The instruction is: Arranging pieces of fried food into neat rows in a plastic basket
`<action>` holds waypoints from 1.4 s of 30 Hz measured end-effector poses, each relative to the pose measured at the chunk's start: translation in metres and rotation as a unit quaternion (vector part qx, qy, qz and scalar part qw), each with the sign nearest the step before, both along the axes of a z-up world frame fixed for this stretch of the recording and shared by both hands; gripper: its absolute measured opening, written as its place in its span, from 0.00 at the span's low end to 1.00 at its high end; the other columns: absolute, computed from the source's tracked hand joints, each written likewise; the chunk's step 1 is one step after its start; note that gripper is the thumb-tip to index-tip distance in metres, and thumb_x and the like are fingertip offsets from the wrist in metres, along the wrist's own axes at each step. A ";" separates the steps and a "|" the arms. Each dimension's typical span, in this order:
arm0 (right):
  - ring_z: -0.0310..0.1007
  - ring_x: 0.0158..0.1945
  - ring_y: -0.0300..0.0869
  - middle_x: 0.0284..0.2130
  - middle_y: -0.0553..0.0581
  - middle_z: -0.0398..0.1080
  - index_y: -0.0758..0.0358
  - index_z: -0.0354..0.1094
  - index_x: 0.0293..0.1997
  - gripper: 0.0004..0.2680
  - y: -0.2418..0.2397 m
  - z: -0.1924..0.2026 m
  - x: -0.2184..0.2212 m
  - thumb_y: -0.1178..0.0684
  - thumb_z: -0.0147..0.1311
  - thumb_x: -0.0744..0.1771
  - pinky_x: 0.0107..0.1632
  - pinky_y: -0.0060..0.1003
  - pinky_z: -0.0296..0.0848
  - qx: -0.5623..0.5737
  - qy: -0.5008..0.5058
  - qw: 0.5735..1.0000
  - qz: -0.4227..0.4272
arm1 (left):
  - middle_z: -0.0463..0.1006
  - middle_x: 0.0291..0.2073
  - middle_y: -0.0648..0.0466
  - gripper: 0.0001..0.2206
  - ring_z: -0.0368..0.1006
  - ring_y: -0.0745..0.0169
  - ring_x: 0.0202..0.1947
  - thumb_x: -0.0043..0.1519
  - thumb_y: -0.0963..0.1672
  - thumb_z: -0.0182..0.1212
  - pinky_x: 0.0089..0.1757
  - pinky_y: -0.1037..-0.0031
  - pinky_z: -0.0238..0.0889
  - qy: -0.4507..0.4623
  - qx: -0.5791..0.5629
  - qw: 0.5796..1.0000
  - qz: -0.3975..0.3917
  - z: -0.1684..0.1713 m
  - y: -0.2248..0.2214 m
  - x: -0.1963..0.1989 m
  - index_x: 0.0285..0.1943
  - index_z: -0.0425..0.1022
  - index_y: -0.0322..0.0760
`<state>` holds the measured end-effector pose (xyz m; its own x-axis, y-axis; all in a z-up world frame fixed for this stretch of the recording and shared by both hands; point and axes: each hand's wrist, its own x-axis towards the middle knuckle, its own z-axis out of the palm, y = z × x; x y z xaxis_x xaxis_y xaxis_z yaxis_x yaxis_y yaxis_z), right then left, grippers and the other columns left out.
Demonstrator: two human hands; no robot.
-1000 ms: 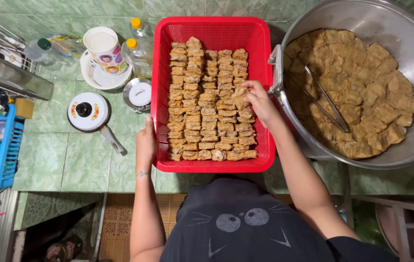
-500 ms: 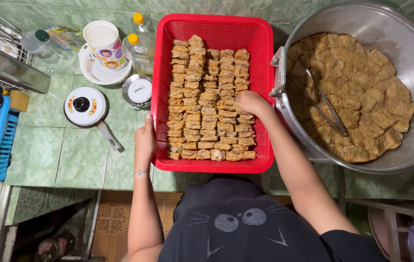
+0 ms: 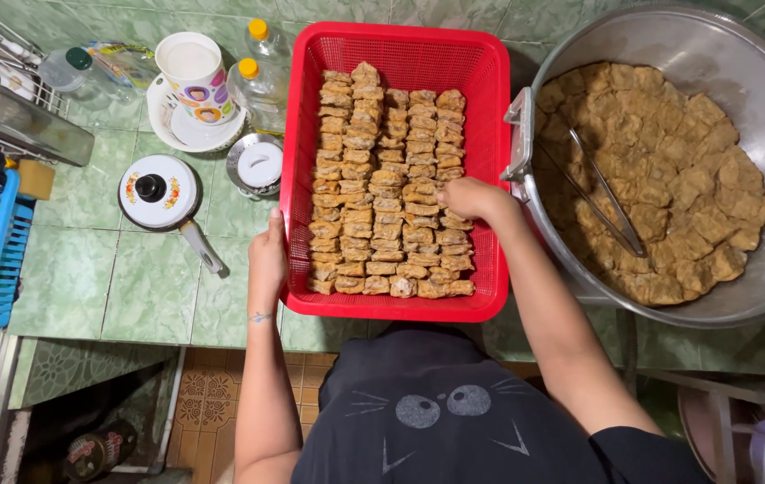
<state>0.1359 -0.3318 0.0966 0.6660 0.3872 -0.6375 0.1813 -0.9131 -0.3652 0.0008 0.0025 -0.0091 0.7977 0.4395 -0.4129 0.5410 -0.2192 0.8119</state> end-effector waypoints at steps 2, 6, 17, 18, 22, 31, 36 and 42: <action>0.67 0.60 0.73 0.52 0.85 0.70 0.84 0.70 0.52 0.17 -0.002 -0.002 -0.005 0.55 0.38 0.69 0.63 0.60 0.66 -0.037 -0.017 0.999 0.020 | 0.78 0.31 0.36 0.34 0.72 0.36 0.47 0.69 0.60 0.42 0.51 0.55 0.61 0.001 0.000 1.000 0.000 0.003 -0.001 0.000 0.30 0.79 0.29; 0.74 0.52 0.69 0.39 0.77 0.76 0.79 0.75 0.42 0.12 -0.029 -0.126 0.021 0.57 0.46 0.68 0.55 0.54 0.75 -0.081 -0.082 0.993 0.038 | 0.77 0.30 0.38 0.34 0.72 0.39 0.46 0.69 0.60 0.42 0.51 0.55 0.61 0.003 0.002 1.000 0.002 0.003 -0.001 0.000 0.29 0.78 0.30; 0.73 0.54 0.70 0.46 0.82 0.73 0.81 0.73 0.48 0.15 -0.016 -0.038 0.001 0.55 0.43 0.68 0.58 0.57 0.72 -0.046 -0.033 0.996 0.076 | 0.77 0.29 0.38 0.34 0.72 0.38 0.46 0.69 0.61 0.41 0.50 0.56 0.61 0.009 0.008 1.000 0.002 0.010 -0.004 0.000 0.27 0.77 0.31; 0.74 0.54 0.69 0.45 0.81 0.74 0.80 0.74 0.47 0.15 -0.023 -0.057 0.005 0.56 0.43 0.67 0.57 0.57 0.73 -0.047 -0.038 0.996 0.072 | 0.77 0.29 0.38 0.35 0.72 0.37 0.45 0.69 0.61 0.41 0.50 0.56 0.61 0.008 0.008 1.000 0.003 0.008 -0.003 0.000 0.27 0.76 0.30; 0.78 0.48 0.66 0.39 0.77 0.76 0.78 0.75 0.42 0.13 -0.031 -0.123 0.020 0.56 0.45 0.66 0.50 0.54 0.78 -0.069 -0.084 0.989 0.100 | 0.76 0.29 0.37 0.34 0.71 0.37 0.45 0.69 0.61 0.41 0.50 0.55 0.61 0.010 0.012 1.000 0.002 0.009 -0.003 -0.001 0.27 0.76 0.30; 0.65 0.62 0.69 0.57 0.77 0.69 0.75 0.64 0.64 0.20 -0.018 0.011 -0.016 0.65 0.46 0.63 0.65 0.53 0.65 0.022 -0.123 0.992 0.032 | 0.78 0.31 0.36 0.35 0.72 0.37 0.47 0.69 0.61 0.42 0.51 0.56 0.61 0.011 0.014 1.000 0.003 0.004 0.000 -0.001 0.30 0.78 0.29; 0.65 0.64 0.65 0.61 0.77 0.66 0.76 0.59 0.68 0.17 -0.029 0.091 -0.064 0.65 0.39 0.69 0.67 0.53 0.61 0.210 -0.107 0.969 -0.070 | 0.76 0.28 0.37 0.35 0.71 0.37 0.44 0.69 0.61 0.42 0.49 0.55 0.61 0.007 0.026 1.000 0.004 -0.001 0.003 0.001 0.27 0.76 0.29; 0.73 0.58 0.57 0.53 0.71 0.74 0.69 0.66 0.65 0.15 -0.069 0.101 -0.098 0.66 0.43 0.70 0.62 0.54 0.68 0.388 -0.226 0.890 -0.083 | 0.75 0.28 0.38 0.34 0.71 0.39 0.43 0.70 0.61 0.42 0.49 0.56 0.61 0.000 0.026 1.000 0.005 -0.006 0.005 0.000 0.26 0.75 0.30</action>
<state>0.0384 -0.4010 0.1972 0.8753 0.4669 0.1257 0.3560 -0.4462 -0.8211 0.0012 0.0072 -0.0154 0.7927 0.4684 -0.3903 0.5441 -0.2548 0.7994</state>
